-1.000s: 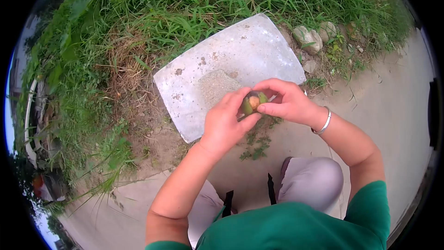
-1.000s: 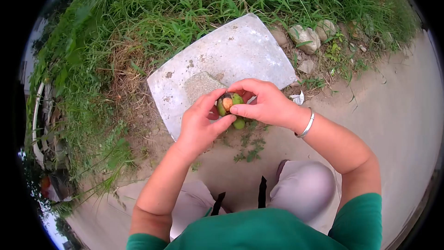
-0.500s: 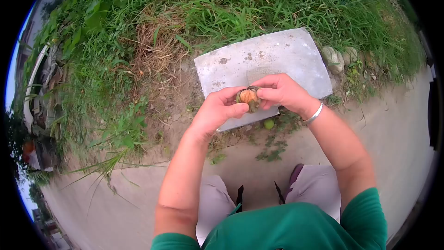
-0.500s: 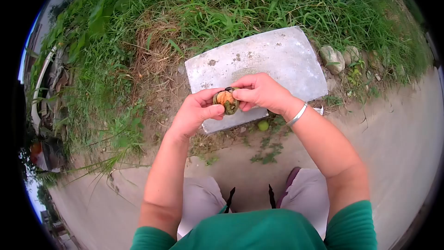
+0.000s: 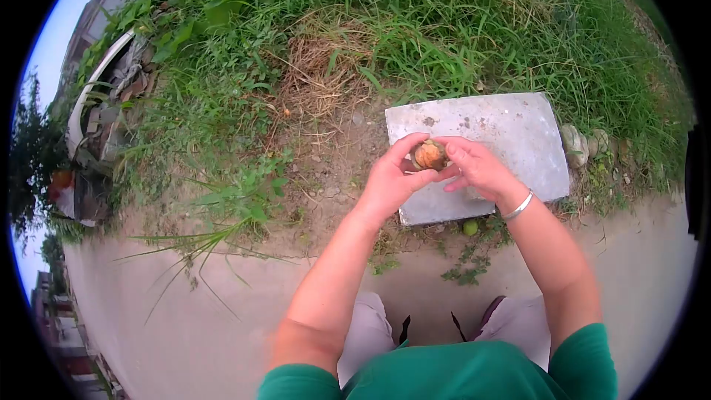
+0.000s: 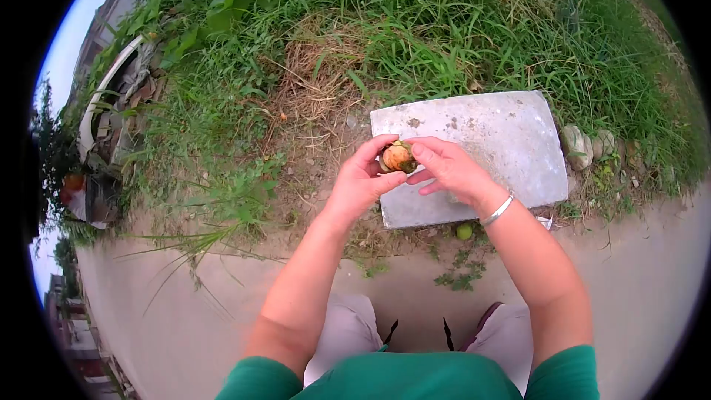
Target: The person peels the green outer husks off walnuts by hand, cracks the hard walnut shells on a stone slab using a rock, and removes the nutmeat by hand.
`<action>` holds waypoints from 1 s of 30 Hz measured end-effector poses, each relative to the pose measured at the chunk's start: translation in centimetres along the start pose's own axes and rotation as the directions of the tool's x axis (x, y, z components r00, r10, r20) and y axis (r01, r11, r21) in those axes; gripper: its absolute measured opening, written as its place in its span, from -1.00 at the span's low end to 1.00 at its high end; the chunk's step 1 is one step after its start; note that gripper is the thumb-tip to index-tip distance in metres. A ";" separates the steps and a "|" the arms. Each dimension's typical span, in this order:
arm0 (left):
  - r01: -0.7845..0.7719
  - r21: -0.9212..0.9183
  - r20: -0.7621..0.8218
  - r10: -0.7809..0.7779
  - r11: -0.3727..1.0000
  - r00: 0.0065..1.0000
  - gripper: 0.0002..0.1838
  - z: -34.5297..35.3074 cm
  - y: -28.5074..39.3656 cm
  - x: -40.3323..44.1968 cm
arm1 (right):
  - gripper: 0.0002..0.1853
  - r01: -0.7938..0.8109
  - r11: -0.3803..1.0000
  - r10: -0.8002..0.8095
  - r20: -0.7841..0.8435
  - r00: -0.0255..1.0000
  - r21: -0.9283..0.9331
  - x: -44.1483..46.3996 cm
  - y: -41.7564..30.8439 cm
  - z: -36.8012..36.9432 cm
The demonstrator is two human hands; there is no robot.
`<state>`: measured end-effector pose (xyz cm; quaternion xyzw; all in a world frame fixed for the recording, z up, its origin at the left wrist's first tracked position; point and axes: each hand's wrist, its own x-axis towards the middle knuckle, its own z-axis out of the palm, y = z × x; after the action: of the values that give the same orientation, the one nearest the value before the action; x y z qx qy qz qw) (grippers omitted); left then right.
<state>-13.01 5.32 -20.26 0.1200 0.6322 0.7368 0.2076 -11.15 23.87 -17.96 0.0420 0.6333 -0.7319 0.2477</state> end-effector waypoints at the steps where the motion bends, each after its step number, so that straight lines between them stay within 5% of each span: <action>1: -0.044 0.196 0.008 0.044 0.980 0.999 -0.35 0.0 0.0 -0.2 | -0.45 0.009 1.000 -0.009 -0.002 1.000 0.021 0.3 0.3 0.7; 2: -0.101 0.374 -0.006 0.112 0.922 0.994 -0.35 0.1 0.3 -0.3 | -0.52 0.021 0.999 -0.021 -0.007 1.000 0.041 0.8 0.6 0.8; 6: 0.047 0.006 0.016 -0.047 0.999 0.999 -0.38 0.1 1.0 -0.8 | -0.61 0.094 0.988 -0.083 -0.096 0.992 0.119 0.6 1.6 0.8; 11: 0.041 0.123 -0.056 -0.034 0.992 0.998 -0.52 0.8 0.3 -1.2 | -0.64 0.082 0.990 -0.074 -0.074 0.995 0.111 -0.3 2.7 1.0; 12: -0.078 0.179 -0.059 0.090 0.981 0.994 -0.52 0.3 -1.0 -0.1 | -0.64 0.114 0.984 -0.110 -0.040 0.993 0.139 0.4 2.8 0.6; 18: 0.069 0.054 -0.084 -0.064 0.996 0.994 -0.64 0.1 -0.2 -1.0 | -0.63 0.145 0.967 -0.143 -0.025 0.989 0.209 1.6 5.8 -0.3; 30: 0.040 0.024 -0.120 -0.037 0.999 0.992 -0.64 1.3 -2.6 0.2 | -0.59 0.124 0.979 -0.124 -0.013 0.992 0.160 1.4 5.9 -1.2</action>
<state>-12.23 6.84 -22.63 0.0664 0.6554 0.7300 0.1821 -10.21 24.13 -24.10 0.0232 0.5741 -0.7945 0.1965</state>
